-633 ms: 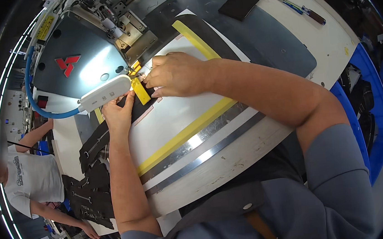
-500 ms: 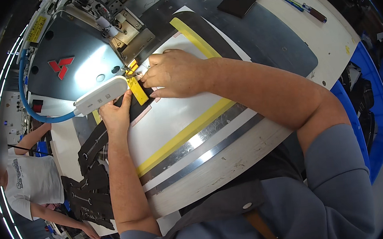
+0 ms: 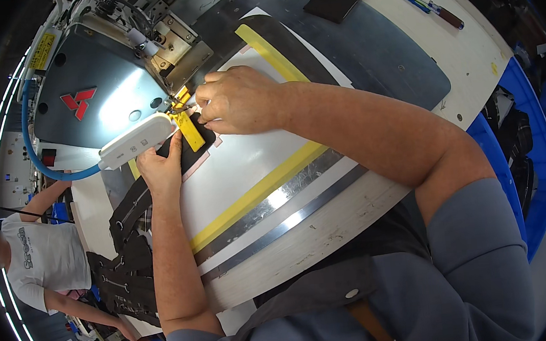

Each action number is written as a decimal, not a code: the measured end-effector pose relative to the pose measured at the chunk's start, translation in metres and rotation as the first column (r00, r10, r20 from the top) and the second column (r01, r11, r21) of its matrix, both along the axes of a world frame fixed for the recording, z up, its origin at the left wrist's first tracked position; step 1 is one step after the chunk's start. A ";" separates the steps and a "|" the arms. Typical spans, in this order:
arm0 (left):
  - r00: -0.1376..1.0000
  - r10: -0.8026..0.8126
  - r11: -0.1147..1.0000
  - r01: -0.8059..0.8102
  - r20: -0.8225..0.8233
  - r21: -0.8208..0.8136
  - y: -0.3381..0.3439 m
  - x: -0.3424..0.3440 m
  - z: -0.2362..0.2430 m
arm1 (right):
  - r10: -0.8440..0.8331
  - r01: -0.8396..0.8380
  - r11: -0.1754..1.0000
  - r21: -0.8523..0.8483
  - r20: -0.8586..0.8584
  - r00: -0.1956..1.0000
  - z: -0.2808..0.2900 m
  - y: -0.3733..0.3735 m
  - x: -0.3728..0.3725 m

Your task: Sewing zippers and components onto leather bag parts using an industrial sewing machine.

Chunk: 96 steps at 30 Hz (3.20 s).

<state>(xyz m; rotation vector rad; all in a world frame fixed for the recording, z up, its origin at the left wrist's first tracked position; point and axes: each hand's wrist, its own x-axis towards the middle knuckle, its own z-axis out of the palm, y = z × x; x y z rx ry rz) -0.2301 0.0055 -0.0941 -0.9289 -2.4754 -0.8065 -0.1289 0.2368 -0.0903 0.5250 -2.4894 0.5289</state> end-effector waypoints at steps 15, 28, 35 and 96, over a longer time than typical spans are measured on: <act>0.948 -0.308 0.949 0.312 0.080 -0.043 -0.008 0.036 0.010 | 0.010 -0.011 0.999 -0.041 -0.017 1.000 -0.001 0.000 0.000; 0.947 -0.275 0.959 0.257 0.166 0.117 -0.008 0.037 0.015 | 0.150 -0.150 0.988 -0.034 -0.003 0.989 0.002 0.007 0.000; 0.948 -0.284 0.957 0.273 0.142 0.094 -0.008 0.036 0.016 | 0.152 -0.153 0.987 -0.058 -0.025 0.988 -0.001 0.008 -0.001; 0.974 -0.208 0.977 0.202 -0.088 -0.072 -0.007 0.053 0.028 | -0.071 0.056 0.964 -0.260 -0.049 0.996 0.003 0.031 -0.006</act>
